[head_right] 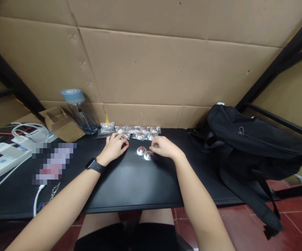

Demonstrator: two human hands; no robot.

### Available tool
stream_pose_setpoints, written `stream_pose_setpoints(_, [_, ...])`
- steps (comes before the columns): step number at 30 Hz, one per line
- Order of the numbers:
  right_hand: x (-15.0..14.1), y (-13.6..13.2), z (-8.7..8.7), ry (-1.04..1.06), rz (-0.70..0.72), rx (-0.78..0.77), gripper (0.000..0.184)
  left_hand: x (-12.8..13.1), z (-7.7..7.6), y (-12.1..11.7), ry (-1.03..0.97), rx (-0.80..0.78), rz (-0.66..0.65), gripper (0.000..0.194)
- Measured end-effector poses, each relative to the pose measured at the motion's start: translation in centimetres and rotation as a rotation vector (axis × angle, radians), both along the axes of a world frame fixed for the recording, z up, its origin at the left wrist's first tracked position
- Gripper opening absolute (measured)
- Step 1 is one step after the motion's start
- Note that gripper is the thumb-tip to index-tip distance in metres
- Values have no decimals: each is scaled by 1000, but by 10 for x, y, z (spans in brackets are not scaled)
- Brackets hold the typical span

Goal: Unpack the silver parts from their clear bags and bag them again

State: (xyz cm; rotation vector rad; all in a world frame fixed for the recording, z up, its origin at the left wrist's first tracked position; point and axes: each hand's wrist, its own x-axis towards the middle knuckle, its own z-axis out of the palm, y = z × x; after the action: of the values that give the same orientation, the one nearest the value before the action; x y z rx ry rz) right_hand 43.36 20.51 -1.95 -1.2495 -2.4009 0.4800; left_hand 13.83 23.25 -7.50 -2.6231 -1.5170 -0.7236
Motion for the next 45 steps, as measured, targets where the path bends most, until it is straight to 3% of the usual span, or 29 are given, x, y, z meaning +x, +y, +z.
stream_pose_setpoints(2, [6,2,-2,-29,-46,18,6,1,-1,0,-8,-11,-11,10])
stream_pose_setpoints(6, [13,6,-7,-71,-86,-6,30,2,-1,0,-39,-26,-44,10])
stream_pose_setpoints(9, [12,9,-13,-71,-44,-39,36,3,2,0,-48,-45,-56,10])
stream_pose_setpoints(17, [19,17,-29,-160,-108,-31,30,7,9,-1,-152,-130,-56,12])
stream_pose_setpoints(29, [16,16,-24,-186,-112,-61,22,0,9,1,-116,-134,-115,7])
stream_pose_setpoints(32, [15,15,-23,-195,-115,-67,21,-3,16,-1,-89,-42,-53,10])
stream_pose_setpoints(36, [14,14,-22,-195,-157,-88,25,-18,32,1,-69,48,169,24])
stream_pose_setpoints(39, [15,14,-23,-204,-179,-100,28,-37,39,7,-16,-22,289,24])
stream_pose_setpoints(42, [15,14,-23,-187,-167,-88,31,-54,41,13,35,-161,298,20])
stream_pose_setpoints(45, [12,11,-18,-127,-78,-64,40,-64,40,15,41,-204,299,21])
